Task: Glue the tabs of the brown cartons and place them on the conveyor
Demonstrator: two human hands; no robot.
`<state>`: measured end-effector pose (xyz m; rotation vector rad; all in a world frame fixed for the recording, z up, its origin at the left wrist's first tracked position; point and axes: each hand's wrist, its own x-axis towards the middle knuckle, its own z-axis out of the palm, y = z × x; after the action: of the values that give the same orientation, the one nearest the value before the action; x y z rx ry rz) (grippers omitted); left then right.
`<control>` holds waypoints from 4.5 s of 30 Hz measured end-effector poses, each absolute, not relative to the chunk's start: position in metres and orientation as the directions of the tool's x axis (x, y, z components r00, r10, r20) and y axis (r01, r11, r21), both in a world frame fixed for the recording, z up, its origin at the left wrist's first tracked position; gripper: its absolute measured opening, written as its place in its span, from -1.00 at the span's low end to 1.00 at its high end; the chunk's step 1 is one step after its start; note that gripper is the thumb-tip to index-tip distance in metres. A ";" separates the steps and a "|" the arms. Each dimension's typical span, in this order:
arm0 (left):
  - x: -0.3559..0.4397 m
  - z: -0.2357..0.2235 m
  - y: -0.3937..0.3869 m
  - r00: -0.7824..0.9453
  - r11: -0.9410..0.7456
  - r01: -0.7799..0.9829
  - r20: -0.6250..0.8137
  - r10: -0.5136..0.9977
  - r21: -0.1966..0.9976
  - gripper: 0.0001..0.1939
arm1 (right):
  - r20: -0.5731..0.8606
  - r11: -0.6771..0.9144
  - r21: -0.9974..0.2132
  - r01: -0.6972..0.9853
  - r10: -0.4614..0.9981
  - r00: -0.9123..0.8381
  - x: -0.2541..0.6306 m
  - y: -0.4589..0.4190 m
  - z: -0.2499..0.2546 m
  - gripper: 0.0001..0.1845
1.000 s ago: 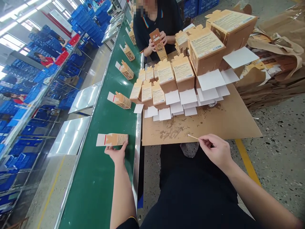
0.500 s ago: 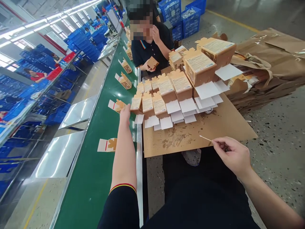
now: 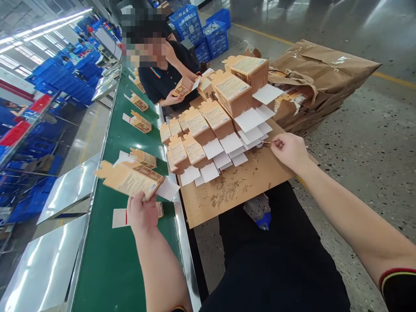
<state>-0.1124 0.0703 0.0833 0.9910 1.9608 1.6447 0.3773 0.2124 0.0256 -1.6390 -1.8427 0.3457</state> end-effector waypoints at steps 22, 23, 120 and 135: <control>0.037 -0.042 0.020 -0.541 0.041 -0.013 -0.041 0.840 0.999 0.11 | 0.404 0.283 -0.610 0.740 0.914 -0.016 0.393 0.169 0.029 -0.89; 0.037 -0.042 0.020 -0.541 0.044 -0.010 -0.043 0.840 0.999 0.11 | 0.426 0.296 -0.658 0.692 0.905 0.018 0.390 0.149 0.025 -0.88; -0.002 -0.008 -0.002 -0.600 0.091 -0.124 -0.148 0.786 0.988 -0.05 | 0.339 0.414 -0.856 0.309 0.902 -0.268 0.310 0.051 0.010 -0.76; 0.015 -0.014 -0.003 -0.616 0.138 -0.051 -0.140 0.775 0.989 -0.02 | 0.329 0.527 -0.791 0.310 0.794 -0.511 0.262 0.057 -0.039 -0.72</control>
<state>0.0146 -0.0029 -0.0143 0.7011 1.7413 1.5532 0.2620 0.0573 -0.0391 -0.8926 -2.0660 0.8847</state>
